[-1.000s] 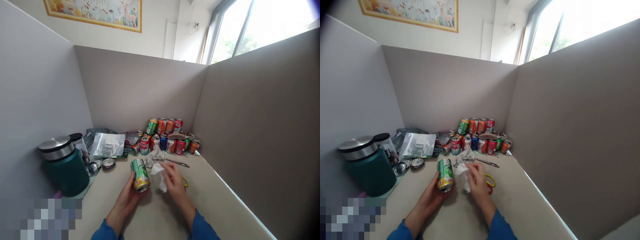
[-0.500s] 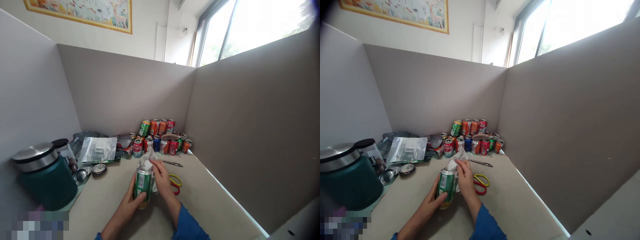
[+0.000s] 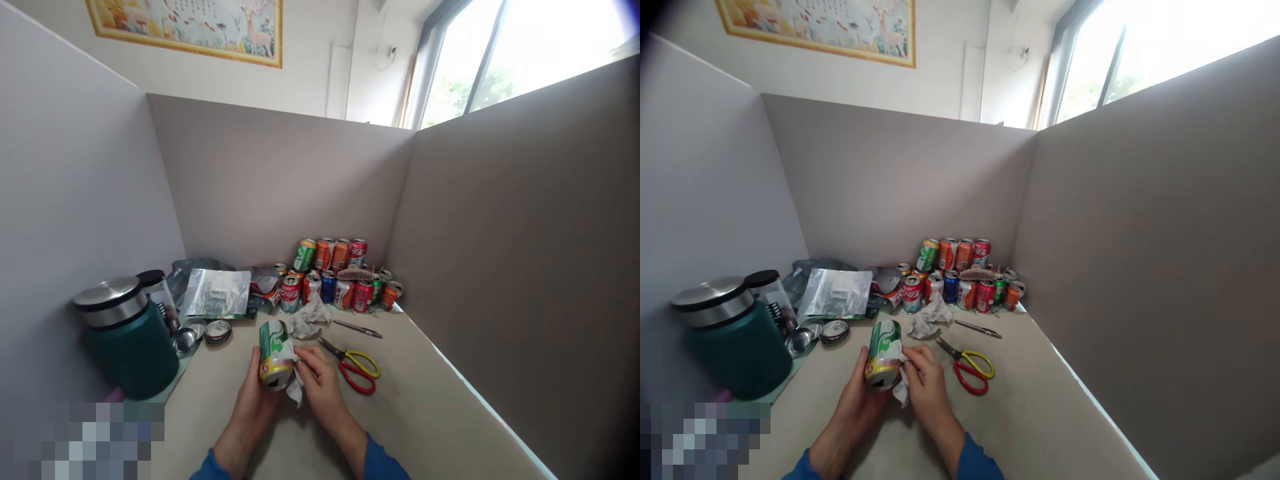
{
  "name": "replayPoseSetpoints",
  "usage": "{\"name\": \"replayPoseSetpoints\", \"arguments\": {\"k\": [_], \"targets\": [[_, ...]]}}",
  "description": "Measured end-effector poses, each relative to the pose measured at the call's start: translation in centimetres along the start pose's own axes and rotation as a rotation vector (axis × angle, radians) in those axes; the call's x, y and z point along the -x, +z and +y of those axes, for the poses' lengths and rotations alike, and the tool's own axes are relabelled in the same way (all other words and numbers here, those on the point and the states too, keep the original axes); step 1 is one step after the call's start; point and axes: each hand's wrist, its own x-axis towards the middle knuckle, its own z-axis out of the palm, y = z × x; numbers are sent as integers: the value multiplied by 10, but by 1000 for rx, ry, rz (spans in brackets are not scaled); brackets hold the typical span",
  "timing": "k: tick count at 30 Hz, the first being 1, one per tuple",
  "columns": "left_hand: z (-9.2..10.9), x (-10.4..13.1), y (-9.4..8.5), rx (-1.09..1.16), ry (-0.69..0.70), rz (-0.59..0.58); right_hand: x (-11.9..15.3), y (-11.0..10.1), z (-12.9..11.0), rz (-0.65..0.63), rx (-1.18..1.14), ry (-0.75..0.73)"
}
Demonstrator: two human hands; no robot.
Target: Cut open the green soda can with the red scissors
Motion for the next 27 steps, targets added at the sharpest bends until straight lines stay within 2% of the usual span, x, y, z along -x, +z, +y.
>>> {"name": "replayPoseSetpoints", "arguments": {"k": [2, 6, 8, 13, 17, 20, 24, 27], "targets": [[3, -1, 2, 98, -42, -16, 0, -1, 2, 46, -8, 24], [4, -1, 0, 166, -146, -64, 2, -2, 11, 237, 16, 102], [4, -1, 1, 201, -132, -103, 4, -1, 11, 206, 44, 67], [4, 1, 2, 251, -78, -200, 8, 2, 6, 17, 138, -99], [0, 0, -5, 176, -75, -222, 10, 5, 6, -4, 229, -161], [-1, -2, -9, 21, 61, -167, 12, 8, 5, 15, 244, -119], [0, -6, -11, -304, 393, -26, 12, 12, 4, -32, 215, -51], [6, -8, -10, -351, 476, 5, 10, 5, -1, -45, 199, -62]]}}
